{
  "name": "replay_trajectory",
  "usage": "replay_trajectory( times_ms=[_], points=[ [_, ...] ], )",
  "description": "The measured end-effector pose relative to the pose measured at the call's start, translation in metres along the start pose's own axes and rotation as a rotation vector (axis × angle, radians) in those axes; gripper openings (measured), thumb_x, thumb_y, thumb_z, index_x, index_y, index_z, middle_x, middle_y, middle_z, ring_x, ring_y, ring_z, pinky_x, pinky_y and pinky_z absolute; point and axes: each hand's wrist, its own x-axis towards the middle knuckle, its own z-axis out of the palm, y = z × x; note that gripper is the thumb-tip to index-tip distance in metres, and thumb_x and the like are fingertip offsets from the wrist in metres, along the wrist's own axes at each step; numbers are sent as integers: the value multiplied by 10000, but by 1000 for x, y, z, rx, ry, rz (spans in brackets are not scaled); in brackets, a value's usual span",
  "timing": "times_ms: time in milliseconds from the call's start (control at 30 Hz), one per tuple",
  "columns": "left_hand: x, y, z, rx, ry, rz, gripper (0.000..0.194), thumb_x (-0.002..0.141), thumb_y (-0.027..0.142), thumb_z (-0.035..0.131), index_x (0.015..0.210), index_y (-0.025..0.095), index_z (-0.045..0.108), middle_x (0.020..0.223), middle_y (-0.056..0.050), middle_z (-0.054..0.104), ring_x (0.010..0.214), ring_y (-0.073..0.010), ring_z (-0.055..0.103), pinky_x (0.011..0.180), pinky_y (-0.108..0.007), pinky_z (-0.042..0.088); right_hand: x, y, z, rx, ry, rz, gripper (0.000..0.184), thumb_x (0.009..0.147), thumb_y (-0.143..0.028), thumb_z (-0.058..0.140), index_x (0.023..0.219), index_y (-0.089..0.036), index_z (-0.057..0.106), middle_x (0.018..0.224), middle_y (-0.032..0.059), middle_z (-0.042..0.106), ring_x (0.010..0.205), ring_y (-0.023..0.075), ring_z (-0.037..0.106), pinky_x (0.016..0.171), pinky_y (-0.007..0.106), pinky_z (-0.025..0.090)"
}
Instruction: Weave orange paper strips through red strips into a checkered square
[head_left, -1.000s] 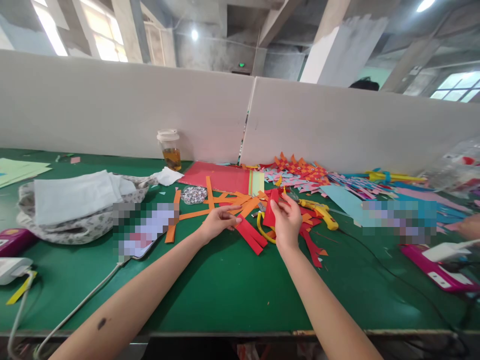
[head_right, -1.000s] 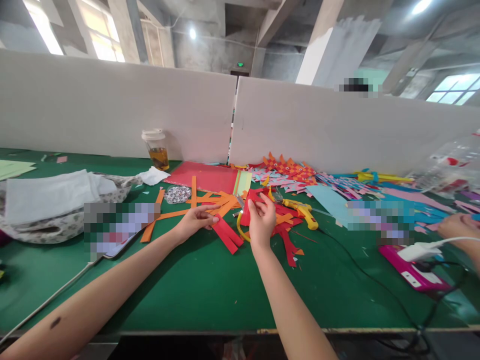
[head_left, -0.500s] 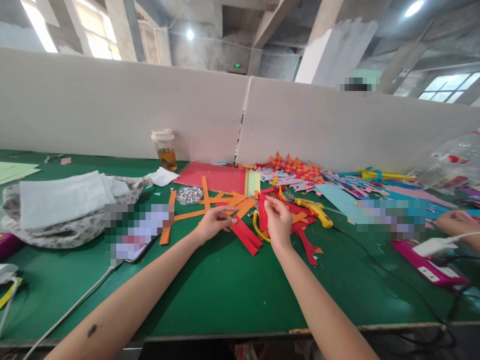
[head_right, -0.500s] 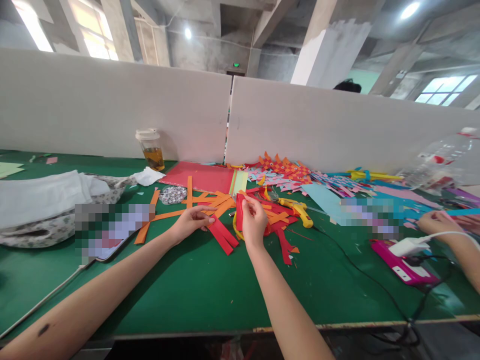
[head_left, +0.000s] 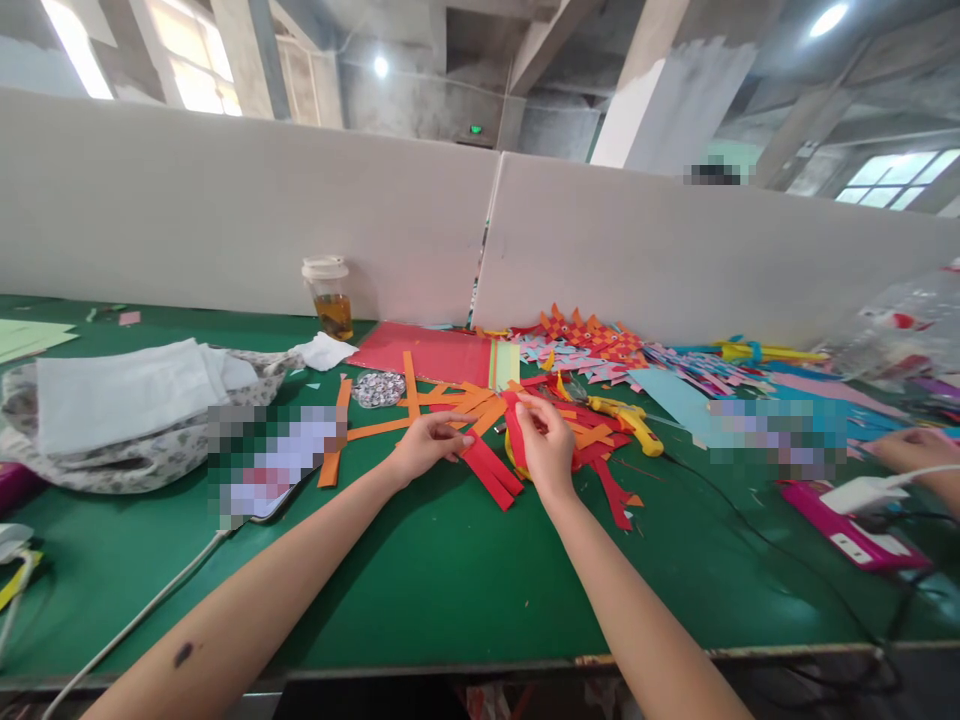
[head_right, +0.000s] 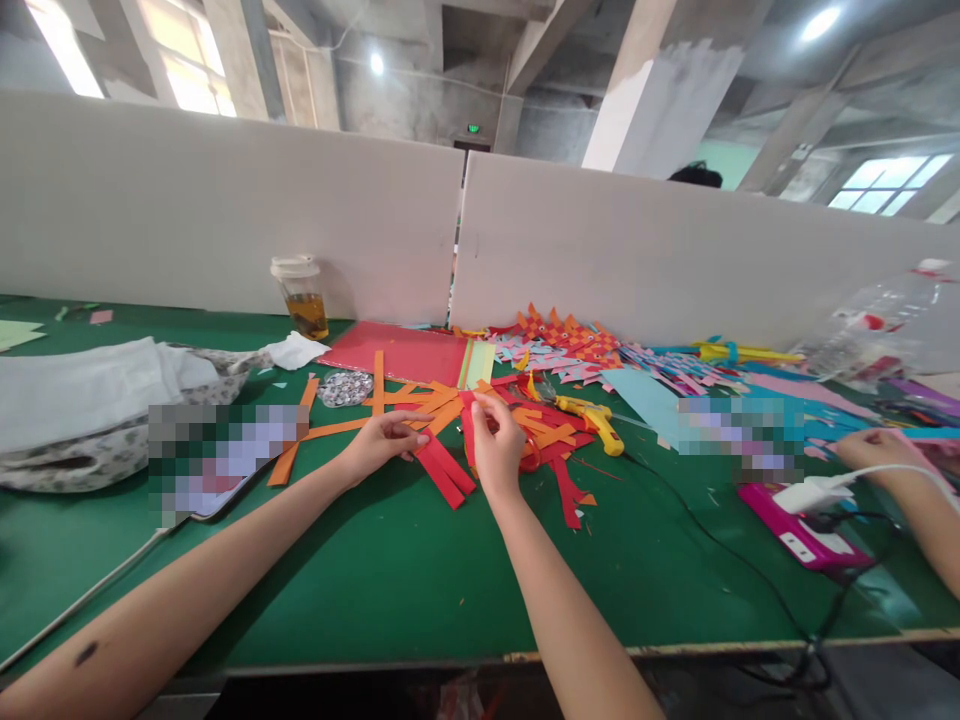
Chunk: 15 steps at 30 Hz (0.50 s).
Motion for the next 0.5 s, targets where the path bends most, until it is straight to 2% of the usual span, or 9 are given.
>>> replay_trajectory(
  times_ms=[233,367,500],
  points=[
    [1,-2,0,-2,3,-2,502,613,359,714,1051,141,605,617,-5,620,560,-95,554,534,-210,472,-4,-4,-1,-19,-105,-43,308,797,-415,496,999,-212,607,858,60,658,773,189,600,688,306,460],
    [0,1,1,-3,17,-21,523,603,346,723,1062,134,587,625,-2,615,551,-90,551,534,-209,464,-5,-5,-1,-30,-155,-21,422,786,-412,513,1161,-217,503,794,45,660,705,182,590,636,301,453],
    [-1,2,2,-9,10,-17,518,613,349,714,1066,142,572,628,5,611,543,-89,549,535,-214,462,-5,-3,-1,0,-155,-21,467,776,-402,527,1201,-222,453,776,34,643,712,181,592,642,303,458]
  ],
)
